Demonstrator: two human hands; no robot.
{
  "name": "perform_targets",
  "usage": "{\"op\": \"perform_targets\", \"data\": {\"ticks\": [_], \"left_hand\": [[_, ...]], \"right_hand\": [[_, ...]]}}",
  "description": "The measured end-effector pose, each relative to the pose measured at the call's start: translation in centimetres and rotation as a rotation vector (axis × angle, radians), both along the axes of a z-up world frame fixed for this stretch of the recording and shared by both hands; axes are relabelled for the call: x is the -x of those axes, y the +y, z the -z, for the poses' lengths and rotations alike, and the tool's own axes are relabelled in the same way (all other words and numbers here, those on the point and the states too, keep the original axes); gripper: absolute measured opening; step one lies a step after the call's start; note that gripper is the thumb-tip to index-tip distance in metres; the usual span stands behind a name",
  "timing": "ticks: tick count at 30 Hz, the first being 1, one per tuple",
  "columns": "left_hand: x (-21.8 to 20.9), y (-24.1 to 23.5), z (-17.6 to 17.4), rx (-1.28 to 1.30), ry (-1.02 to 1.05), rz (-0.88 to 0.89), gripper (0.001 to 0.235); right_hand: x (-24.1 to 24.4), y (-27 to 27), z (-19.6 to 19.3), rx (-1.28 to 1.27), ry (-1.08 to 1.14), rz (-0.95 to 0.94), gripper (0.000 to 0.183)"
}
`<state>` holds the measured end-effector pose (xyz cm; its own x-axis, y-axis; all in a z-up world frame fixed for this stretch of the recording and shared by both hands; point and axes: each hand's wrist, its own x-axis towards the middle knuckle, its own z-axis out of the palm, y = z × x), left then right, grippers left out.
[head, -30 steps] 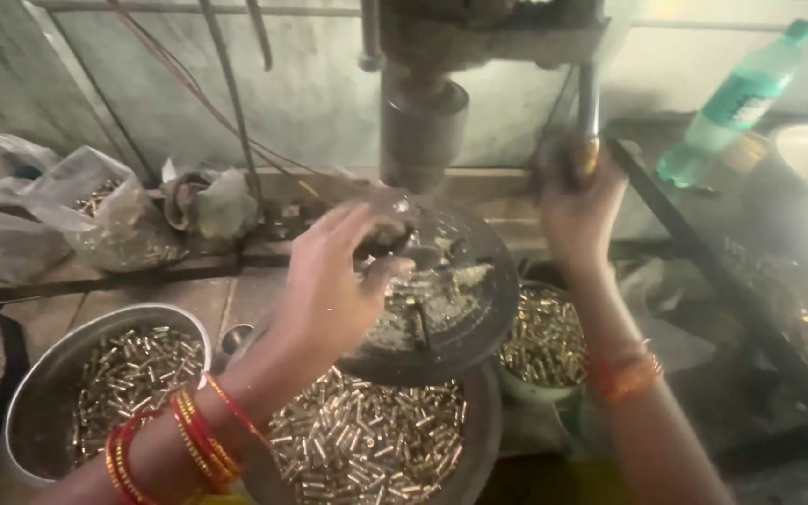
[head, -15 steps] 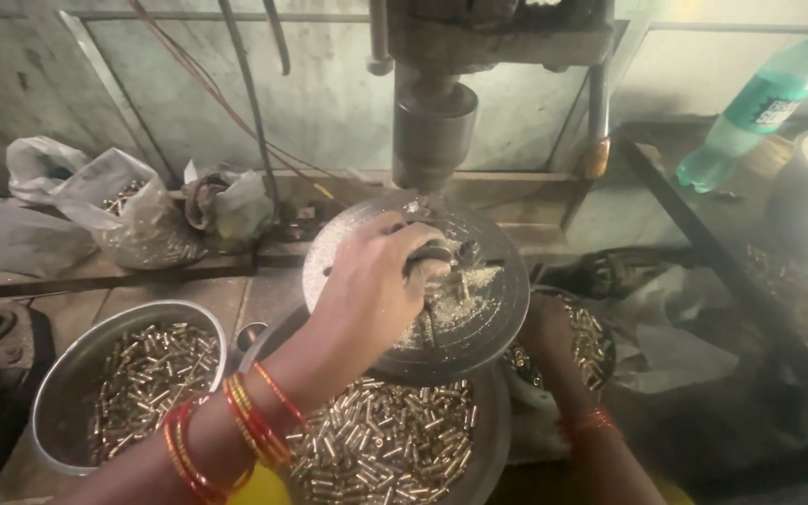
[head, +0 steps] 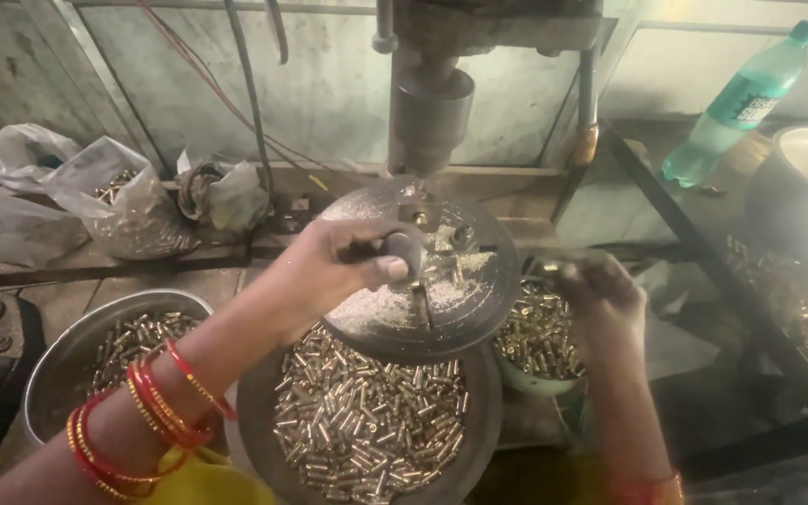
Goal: Operating a machine to process or sort small metal components.
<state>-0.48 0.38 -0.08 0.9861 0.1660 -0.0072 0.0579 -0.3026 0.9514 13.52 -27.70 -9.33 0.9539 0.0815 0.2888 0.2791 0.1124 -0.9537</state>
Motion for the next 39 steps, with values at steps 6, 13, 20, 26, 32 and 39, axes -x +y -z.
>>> {"op": "perform_targets", "data": {"ticks": [6, 13, 20, 26, 32, 39], "left_hand": [[1.3, -1.4, -1.3, 0.019, -0.083, 0.134, 0.038], [1.0, -0.8, 0.3, 0.223, -0.178, 0.238, 0.040], [1.3, 0.4, -1.6, -0.067, -0.090, 0.002, 0.036], [1.5, 0.7, -1.6, -0.208, -0.115, -0.186, 0.038], [1.2, 0.8, -0.6, -0.253, -0.375, -0.122, 0.039], [1.5, 0.9, -2.1, -0.409, -0.316, -0.219, 0.037]], "right_hand": [[4.6, 5.4, -3.9, -0.293, 0.165, -0.259, 0.011], [7.1, 8.2, -4.3, -0.409, 0.166, -0.481, 0.022], [6.1, 9.2, -5.5, 0.222, -0.034, -0.064, 0.018], [6.4, 10.2, -4.8, 0.526, -0.593, -0.021, 0.020], [7.5, 10.9, -6.4, 0.463, -0.376, 0.023, 0.019], [7.1, 12.7, -8.2, 0.660, -0.648, 0.121, 0.017]]}}
